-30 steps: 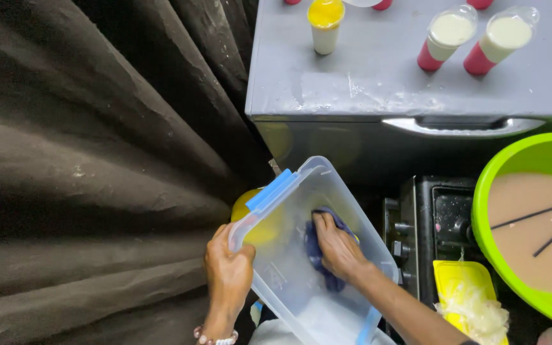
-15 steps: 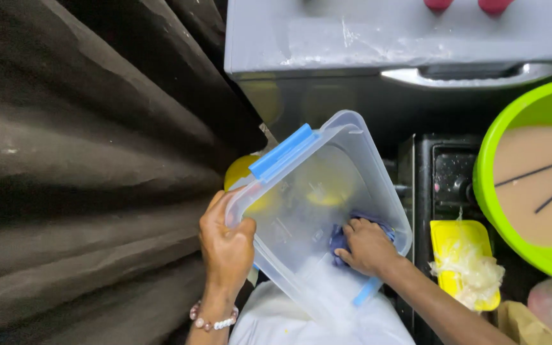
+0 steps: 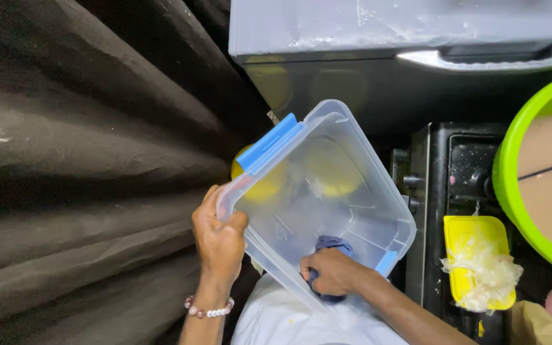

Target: Cleaning a plastic container, filling it with small dessert cups, and placing it inside a chest freezer.

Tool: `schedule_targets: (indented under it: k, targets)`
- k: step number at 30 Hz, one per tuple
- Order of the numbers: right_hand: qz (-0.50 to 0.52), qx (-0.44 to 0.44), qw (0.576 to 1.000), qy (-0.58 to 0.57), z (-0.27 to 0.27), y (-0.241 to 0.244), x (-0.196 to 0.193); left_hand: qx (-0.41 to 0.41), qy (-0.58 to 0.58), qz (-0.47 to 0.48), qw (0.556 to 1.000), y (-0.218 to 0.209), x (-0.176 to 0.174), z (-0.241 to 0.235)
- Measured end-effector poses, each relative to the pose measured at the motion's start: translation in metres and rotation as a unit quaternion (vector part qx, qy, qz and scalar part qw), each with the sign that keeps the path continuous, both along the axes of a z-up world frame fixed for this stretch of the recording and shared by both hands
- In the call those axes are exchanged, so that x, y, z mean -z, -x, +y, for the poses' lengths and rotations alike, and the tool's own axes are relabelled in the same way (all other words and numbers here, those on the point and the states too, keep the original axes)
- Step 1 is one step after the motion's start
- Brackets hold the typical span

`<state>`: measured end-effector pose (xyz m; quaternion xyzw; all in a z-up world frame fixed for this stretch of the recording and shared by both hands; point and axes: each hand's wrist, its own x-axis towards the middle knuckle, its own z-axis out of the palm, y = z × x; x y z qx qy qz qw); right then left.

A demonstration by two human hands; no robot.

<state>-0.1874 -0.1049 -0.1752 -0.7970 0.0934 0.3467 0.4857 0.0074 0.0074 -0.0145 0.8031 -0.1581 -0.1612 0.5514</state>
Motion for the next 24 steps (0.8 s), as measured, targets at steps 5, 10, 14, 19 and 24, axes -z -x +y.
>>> schedule_targets:
  k: [5, 10, 14, 19, 24]
  targets:
    - [0.02, 0.269, 0.935, -0.232, -0.021, -0.014, -0.006, -0.021, -0.022, 0.007, 1.0, -0.01, -0.009, -0.002]
    - [-0.051, 0.573, 0.691, -0.439, -0.041, -0.031, 0.053, -0.053, 0.014, 0.041, 0.998, -0.008, -0.008, -0.008]
    - [-0.057, 0.588, 0.659, -0.466, -0.008, -0.059, 0.007, -0.022, 0.069, 0.059, 0.996, -0.016, 0.01, -0.027]
    - [-0.008, 0.421, 0.868, -0.263, -0.015, -0.05, -0.042, 0.011, 0.063, 0.058, 0.996, -0.023, 0.014, -0.028]
    - [0.086, 0.193, 0.972, -0.101, -0.027, -0.009, 0.012, 0.032, 0.071, 0.057, 0.995, -0.023, 0.007, -0.031]
